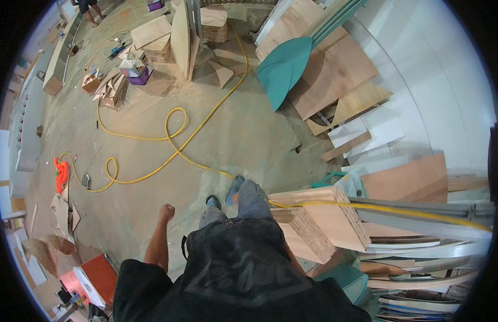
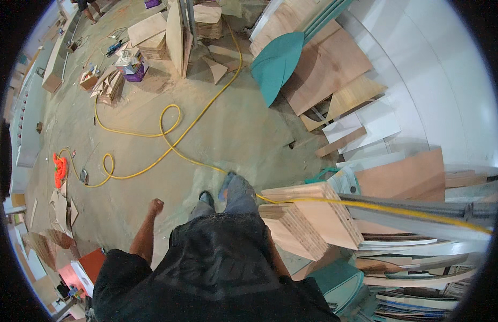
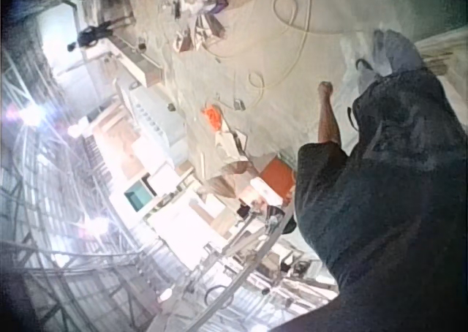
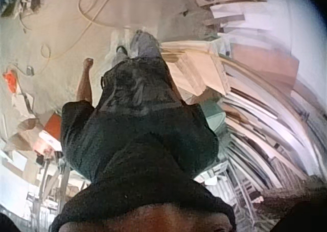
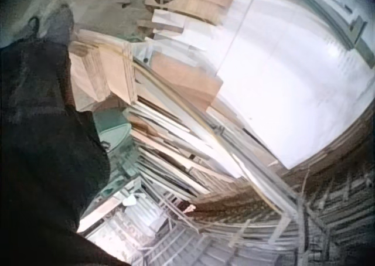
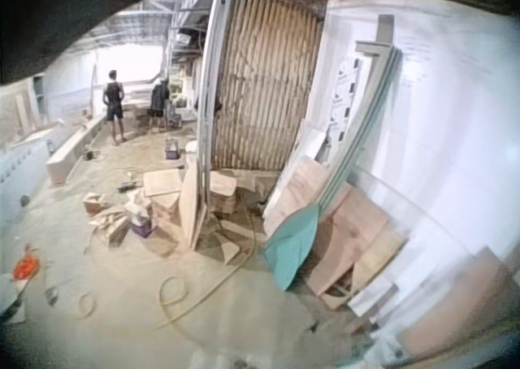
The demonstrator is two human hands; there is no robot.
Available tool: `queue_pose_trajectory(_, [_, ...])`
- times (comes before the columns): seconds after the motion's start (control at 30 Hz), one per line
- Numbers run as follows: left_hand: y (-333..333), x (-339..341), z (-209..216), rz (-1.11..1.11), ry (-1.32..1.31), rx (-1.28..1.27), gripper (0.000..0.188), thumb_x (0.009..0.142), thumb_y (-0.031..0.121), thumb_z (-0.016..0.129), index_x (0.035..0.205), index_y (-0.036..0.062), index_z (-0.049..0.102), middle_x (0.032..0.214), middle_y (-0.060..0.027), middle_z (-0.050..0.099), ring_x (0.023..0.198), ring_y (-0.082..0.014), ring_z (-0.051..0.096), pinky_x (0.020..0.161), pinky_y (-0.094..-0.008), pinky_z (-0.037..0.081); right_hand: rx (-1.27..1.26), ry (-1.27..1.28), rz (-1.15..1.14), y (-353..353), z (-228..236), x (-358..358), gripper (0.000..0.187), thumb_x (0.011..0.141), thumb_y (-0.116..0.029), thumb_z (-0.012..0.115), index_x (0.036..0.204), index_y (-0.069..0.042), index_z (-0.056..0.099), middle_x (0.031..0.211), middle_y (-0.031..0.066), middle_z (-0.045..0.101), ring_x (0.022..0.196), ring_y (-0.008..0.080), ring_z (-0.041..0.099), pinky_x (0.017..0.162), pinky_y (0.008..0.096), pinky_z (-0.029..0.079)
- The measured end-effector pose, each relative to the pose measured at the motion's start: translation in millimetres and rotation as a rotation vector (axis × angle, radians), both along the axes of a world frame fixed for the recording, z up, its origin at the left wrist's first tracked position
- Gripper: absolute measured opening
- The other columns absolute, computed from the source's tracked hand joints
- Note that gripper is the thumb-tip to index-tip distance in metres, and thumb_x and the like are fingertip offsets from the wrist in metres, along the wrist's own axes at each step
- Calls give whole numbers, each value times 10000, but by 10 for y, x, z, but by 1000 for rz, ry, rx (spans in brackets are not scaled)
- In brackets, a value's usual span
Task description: The person uses a square and pencil to mark wood, measures a board with a tape measure, and then traces the outline of a curved template onto another wood panel.
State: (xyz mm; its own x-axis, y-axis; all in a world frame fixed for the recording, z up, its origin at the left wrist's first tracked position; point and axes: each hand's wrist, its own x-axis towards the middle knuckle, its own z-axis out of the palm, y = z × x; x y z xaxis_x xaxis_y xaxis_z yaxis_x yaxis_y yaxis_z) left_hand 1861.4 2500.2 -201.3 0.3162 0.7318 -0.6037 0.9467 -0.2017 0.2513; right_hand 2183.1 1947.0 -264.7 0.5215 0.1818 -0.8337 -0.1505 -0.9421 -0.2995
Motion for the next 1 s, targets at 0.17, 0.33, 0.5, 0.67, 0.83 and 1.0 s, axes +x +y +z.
queue_pose_trajectory(0.17, [624,1135,-46,111,-77,-104,365,898,292,495,994,-6,682,961,-266,690,953,-426,667,818,-473,524,-113,21,59,-31,-635,720,632,832,-504,713,1066,82,674,949,211,725,828,307,714,689,452,560])
queue_pose_trajectory(0.33, [1471,1947,-641,21,-200,14,208,897,231,555,898,58,670,727,-69,676,640,-188,643,647,-331,533,-82,104,72,1783,-522,1836,620,851,-541,679,1094,30,681,940,193,725,863,284,708,745,437,540])
queue_pose_trajectory(0.5, [1240,2908,-788,-13,-123,-402,429,875,401,578,960,-3,694,901,-206,712,904,-305,695,800,-425,526,114,-91,-351,2398,-43,3179,567,867,-495,666,1092,26,679,1013,190,714,932,299,683,803,429,511])
queue_pose_trajectory(0.67, [1922,4139,-614,-155,-156,-257,426,905,376,530,940,-22,677,899,-243,693,920,-357,686,801,-469,513,230,-110,-193,3732,937,5058,370,916,-369,554,835,-23,659,786,126,626,729,261,592,669,423,478])
queue_pose_trajectory(0.83, [2638,5990,-291,-325,-179,-150,399,938,321,446,894,-19,651,944,-289,667,956,-472,634,817,-536,493,244,-237,-529,4020,1495,5856,404,924,-395,541,736,-40,589,634,71,527,599,222,517,582,397,425])
queue_pose_trajectory(1.0, [3748,7289,-732,-894,-233,-1,399,927,324,451,935,-18,656,982,-304,665,954,-468,646,848,-530,510,313,-223,-587,3876,766,5923,373,945,-322,575,722,-22,575,643,53,545,571,207,495,554,395,394])
